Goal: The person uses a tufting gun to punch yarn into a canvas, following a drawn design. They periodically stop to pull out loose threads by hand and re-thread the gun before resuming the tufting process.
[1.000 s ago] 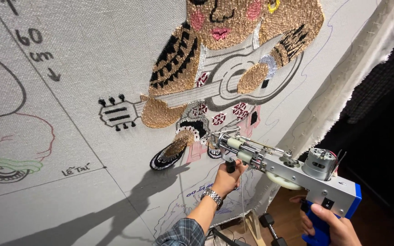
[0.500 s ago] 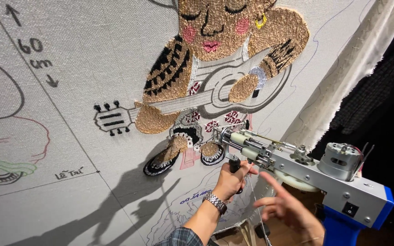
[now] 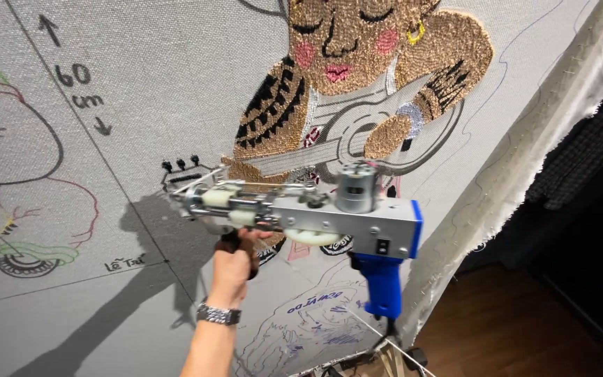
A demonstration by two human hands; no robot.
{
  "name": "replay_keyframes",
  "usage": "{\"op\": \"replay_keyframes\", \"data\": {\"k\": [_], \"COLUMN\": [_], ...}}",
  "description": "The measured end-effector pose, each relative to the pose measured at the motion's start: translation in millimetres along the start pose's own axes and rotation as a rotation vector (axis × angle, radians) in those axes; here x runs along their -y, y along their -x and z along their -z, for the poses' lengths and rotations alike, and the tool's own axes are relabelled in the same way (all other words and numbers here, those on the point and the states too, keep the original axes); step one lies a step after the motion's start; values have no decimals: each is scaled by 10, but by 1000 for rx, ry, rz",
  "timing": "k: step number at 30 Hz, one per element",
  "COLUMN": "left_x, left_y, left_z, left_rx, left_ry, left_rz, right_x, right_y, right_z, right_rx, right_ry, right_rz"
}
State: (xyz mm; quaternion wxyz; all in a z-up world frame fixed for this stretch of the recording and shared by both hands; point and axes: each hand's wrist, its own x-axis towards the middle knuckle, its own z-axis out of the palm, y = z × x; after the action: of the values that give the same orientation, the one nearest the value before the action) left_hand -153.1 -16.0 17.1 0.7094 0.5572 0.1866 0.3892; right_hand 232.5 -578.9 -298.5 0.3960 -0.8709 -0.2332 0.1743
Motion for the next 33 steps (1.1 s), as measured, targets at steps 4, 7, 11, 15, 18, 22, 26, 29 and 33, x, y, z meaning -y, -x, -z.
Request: {"op": "replay_keyframes", "data": {"k": [4,7,11,15,18,22,26,29,33], "left_x": [-170,-173,-8,285,523,617,271,397,238], "left_y": [146,239,343,393,431,434,484,367,316], "left_z": [510,669,731,806,931,1056,821,831,476], "left_rx": [-197,-272,-316,-319,-318,-320,-341,-325,-259], "left_ry": [27,40,109,95,165,93,76,52,81], "left_rz": [-125,-127,-87,-100,-87,-45,20,12,-17], "right_x": [-196,642,3125,5642,6261,6480,5805,5437,5223], "right_y": [-182,-589,-1131,-505,-464,-171,-298,-225,8], "right_z": [668,1140,1971,2310,2231,1356,541,341,254], "right_rx": [-358,-638,-576,-169,100,151,306,514,896], "right_ry": [135,242,-343,-999,-1226,-820,467,784,24], "right_rz": [-15,-30,582,862,1107,922,532,372,381]}}
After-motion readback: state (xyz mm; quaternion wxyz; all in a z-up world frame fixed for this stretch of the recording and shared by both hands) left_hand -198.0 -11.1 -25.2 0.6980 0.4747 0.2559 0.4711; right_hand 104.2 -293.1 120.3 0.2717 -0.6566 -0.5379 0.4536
